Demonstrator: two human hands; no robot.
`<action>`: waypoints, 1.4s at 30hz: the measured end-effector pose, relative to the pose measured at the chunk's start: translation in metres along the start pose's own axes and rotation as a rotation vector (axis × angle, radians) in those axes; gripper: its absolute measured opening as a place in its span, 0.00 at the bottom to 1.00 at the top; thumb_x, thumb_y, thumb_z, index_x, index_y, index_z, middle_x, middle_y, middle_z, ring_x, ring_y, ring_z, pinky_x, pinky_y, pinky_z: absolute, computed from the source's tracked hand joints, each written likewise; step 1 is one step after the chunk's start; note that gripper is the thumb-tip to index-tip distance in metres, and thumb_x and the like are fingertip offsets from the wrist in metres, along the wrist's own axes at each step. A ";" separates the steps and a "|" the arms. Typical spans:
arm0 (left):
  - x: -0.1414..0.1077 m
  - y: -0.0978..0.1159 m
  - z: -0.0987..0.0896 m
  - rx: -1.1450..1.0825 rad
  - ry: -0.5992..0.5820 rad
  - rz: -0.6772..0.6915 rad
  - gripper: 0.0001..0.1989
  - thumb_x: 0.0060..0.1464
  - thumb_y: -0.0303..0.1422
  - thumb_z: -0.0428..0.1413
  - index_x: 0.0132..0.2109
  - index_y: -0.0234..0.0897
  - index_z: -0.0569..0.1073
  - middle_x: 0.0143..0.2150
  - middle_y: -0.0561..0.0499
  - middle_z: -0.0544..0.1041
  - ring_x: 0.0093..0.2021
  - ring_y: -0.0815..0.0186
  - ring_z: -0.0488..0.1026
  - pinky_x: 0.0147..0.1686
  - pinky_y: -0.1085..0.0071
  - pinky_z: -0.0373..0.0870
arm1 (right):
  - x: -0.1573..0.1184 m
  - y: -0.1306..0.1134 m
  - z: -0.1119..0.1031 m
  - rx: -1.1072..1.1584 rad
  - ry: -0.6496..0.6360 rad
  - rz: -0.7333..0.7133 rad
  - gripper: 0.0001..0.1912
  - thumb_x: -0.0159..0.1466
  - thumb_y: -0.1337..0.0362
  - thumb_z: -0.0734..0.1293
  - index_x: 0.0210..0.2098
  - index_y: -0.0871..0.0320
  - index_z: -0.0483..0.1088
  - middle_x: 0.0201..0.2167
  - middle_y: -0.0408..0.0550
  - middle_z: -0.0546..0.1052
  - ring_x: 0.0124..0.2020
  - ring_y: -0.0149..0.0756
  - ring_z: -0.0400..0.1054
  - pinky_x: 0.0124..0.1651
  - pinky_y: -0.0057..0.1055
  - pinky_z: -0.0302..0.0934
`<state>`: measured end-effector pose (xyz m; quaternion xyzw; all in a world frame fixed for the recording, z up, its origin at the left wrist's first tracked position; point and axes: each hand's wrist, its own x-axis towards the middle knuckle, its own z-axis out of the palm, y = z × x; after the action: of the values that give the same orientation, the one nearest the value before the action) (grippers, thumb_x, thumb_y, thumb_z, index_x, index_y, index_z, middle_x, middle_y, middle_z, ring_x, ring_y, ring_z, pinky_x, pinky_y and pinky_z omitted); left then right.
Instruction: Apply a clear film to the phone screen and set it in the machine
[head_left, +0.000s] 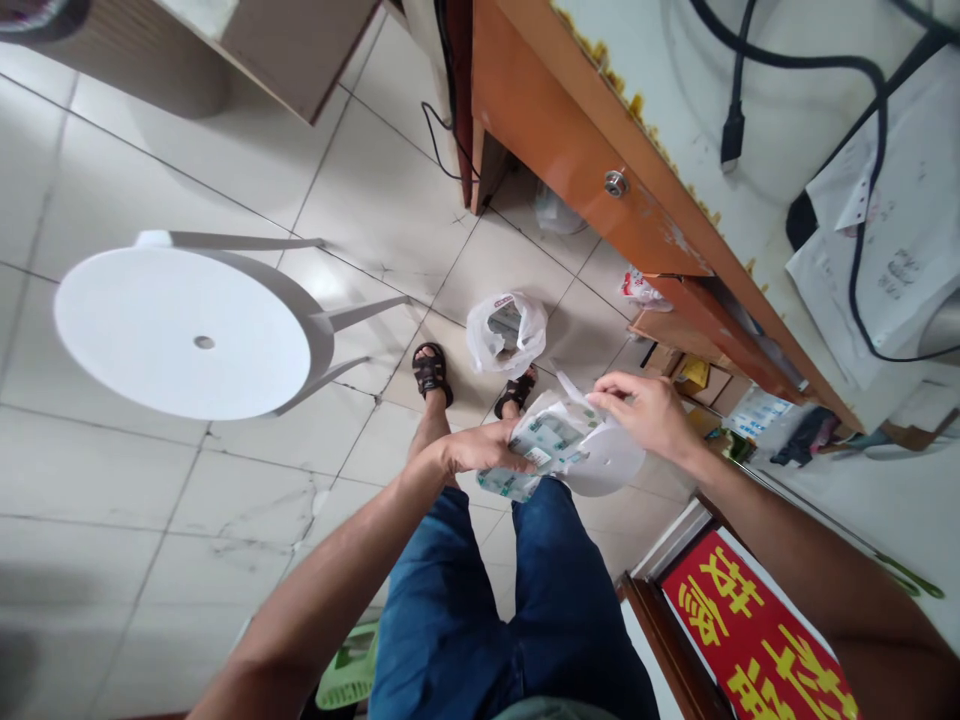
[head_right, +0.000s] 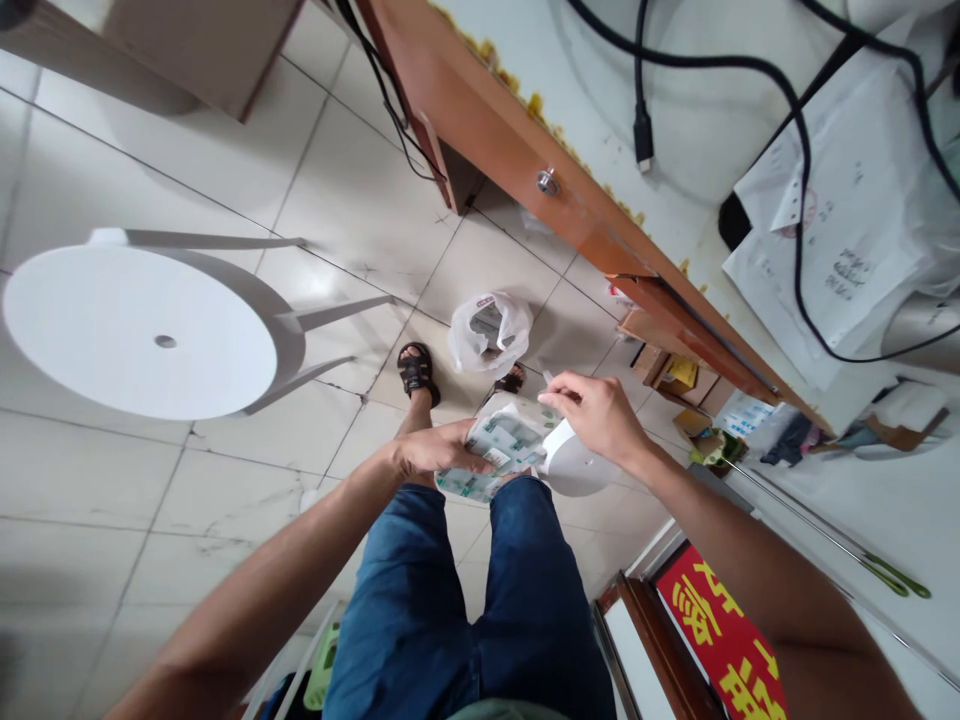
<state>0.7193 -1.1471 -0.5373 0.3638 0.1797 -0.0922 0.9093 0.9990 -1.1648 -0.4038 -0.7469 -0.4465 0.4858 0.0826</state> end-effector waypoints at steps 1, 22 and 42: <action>-0.002 0.001 -0.005 -0.018 -0.030 -0.022 0.23 0.55 0.41 0.71 0.53 0.32 0.84 0.42 0.46 0.88 0.42 0.56 0.84 0.44 0.65 0.80 | 0.001 0.002 -0.005 0.062 0.059 0.029 0.09 0.69 0.56 0.74 0.37 0.55 0.82 0.30 0.43 0.84 0.31 0.34 0.77 0.37 0.29 0.66; -0.025 0.028 -0.010 0.296 0.103 0.220 0.18 0.68 0.46 0.62 0.51 0.38 0.86 0.54 0.41 0.85 0.57 0.52 0.82 0.64 0.57 0.75 | -0.003 0.007 0.045 0.038 -0.010 -0.236 0.15 0.77 0.64 0.62 0.50 0.53 0.82 0.45 0.51 0.87 0.45 0.40 0.83 0.50 0.34 0.75; -0.044 -0.047 -0.018 0.286 0.414 0.271 0.52 0.62 0.55 0.64 0.82 0.43 0.50 0.84 0.36 0.51 0.83 0.44 0.49 0.79 0.47 0.50 | -0.033 0.023 0.178 0.981 -0.074 0.373 0.47 0.49 0.31 0.81 0.59 0.50 0.74 0.54 0.55 0.82 0.55 0.54 0.78 0.55 0.49 0.76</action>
<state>0.6605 -1.1669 -0.5617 0.5201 0.2967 0.0820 0.7967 0.8657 -1.2583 -0.4861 -0.6698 -0.0287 0.6700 0.3188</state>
